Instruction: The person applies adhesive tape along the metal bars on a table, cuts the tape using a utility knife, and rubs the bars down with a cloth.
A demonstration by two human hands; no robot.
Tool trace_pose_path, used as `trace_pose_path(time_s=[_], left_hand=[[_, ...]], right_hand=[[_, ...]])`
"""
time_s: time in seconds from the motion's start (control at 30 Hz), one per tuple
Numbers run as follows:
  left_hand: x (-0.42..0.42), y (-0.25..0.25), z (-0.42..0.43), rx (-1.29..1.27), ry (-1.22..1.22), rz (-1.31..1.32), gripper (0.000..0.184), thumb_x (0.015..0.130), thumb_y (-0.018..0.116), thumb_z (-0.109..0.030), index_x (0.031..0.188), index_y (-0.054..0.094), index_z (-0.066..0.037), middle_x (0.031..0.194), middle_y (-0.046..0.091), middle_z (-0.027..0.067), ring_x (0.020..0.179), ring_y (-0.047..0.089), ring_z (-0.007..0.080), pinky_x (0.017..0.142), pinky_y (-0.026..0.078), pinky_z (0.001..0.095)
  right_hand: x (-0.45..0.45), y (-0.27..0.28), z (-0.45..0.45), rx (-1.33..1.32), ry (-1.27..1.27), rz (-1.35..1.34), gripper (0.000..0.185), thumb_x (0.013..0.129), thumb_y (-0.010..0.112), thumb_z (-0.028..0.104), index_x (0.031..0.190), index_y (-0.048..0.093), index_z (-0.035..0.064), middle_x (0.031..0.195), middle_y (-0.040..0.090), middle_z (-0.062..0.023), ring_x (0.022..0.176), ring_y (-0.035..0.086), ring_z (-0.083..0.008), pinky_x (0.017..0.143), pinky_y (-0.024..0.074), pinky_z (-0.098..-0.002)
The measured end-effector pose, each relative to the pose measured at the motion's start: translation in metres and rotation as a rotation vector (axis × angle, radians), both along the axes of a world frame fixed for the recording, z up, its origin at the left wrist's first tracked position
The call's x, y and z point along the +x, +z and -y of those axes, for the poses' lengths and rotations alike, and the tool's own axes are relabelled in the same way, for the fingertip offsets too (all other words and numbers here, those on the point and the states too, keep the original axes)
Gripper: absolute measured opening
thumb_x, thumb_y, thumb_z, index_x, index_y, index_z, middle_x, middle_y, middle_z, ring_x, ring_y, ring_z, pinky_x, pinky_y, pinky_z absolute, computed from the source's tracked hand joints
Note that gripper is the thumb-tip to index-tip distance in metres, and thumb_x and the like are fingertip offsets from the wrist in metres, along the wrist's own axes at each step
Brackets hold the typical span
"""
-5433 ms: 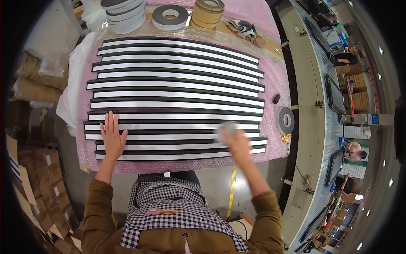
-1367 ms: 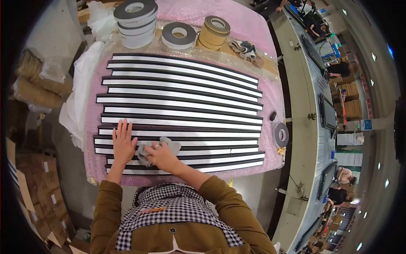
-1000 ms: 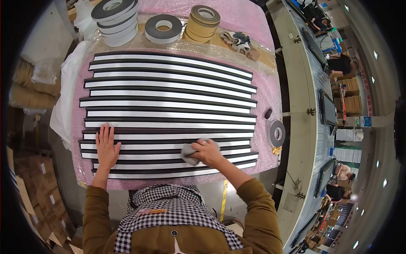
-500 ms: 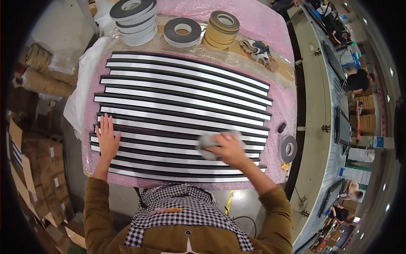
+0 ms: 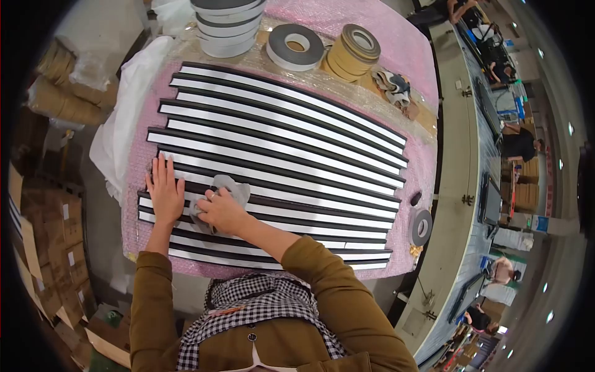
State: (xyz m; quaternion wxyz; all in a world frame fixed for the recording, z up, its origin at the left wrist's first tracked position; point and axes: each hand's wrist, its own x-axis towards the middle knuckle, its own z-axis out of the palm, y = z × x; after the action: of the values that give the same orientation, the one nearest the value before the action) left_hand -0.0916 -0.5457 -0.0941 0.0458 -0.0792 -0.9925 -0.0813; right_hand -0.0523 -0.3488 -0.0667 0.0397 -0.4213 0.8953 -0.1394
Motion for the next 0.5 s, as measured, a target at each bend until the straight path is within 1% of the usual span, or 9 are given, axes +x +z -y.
trace_pose_path(time_s=[0.13,0.23,0.3,0.37,0.43,0.5], left_hand=[[-0.002,0.002,-0.005,0.000,-0.007,-0.018,0.057,0.094,0.044,-0.024,0.146,0.027,-0.011,0.153,0.023,0.0101,0.142,0.019,0.0290,0.111,0.015,0.0545],[-0.002,0.000,-0.004,-0.007,-0.013,-0.035,0.057,0.094,0.045,-0.024,0.146,0.027,-0.010,0.153,0.023,0.0099,0.142,0.019,0.0290,0.111,0.015,0.0533],[-0.003,-0.001,-0.005,-0.015,-0.017,-0.055,0.057,0.093,0.046,-0.024,0.146,0.028,-0.010,0.153,0.023,0.0095,0.142,0.019,0.0288,0.112,0.015,0.0513],[-0.003,-0.004,-0.005,-0.026,-0.031,-0.057,0.056,0.094,0.044,-0.023,0.146,0.027,-0.010,0.154,0.023,0.0096,0.143,0.018,0.0289,0.111,0.015,0.0518],[-0.003,-0.006,-0.004,-0.055,-0.039,-0.070,0.055,0.096,0.041,-0.022,0.147,0.025,-0.010,0.154,0.021,0.0099,0.143,0.017,0.0293,0.111,0.016,0.0528],[-0.003,-0.008,-0.003,-0.066,-0.049,-0.074,0.055,0.096,0.040,-0.022,0.147,0.025,-0.010,0.154,0.022,0.0100,0.143,0.017,0.0292,0.111,0.016,0.0525]], right_hand=[[0.024,0.011,-0.063,0.080,-0.033,0.045,0.012,0.079,0.059,0.022,0.086,0.069,0.0197,0.109,0.053,0.0001,0.107,0.050,-0.0256,0.083,0.0411,-0.0456],[0.051,0.018,-0.127,0.144,-0.081,0.065,0.012,0.078,0.060,0.022,0.085,0.069,0.0202,0.112,0.053,0.0002,0.108,0.050,-0.0253,0.085,0.0404,-0.0464],[0.072,0.022,-0.175,0.206,-0.120,0.094,0.013,0.077,0.060,0.022,0.086,0.070,0.0217,0.112,0.053,0.0007,0.107,0.050,-0.0255,0.085,0.0401,-0.0471],[0.092,0.029,-0.220,0.288,-0.189,0.187,0.016,0.077,0.060,0.021,0.088,0.070,0.0249,0.113,0.052,0.0016,0.108,0.049,-0.0245,0.087,0.0389,-0.0469],[0.112,0.036,-0.266,0.335,-0.231,0.205,0.020,0.076,0.061,0.020,0.090,0.071,0.0290,0.112,0.052,0.0024,0.108,0.047,-0.0236,0.088,0.0376,-0.0458],[0.136,0.031,-0.312,0.339,-0.297,0.138,0.018,0.072,0.062,0.021,0.086,0.070,0.0297,0.106,0.050,0.0049,0.108,0.044,-0.0214,0.087,0.0358,-0.0441]])
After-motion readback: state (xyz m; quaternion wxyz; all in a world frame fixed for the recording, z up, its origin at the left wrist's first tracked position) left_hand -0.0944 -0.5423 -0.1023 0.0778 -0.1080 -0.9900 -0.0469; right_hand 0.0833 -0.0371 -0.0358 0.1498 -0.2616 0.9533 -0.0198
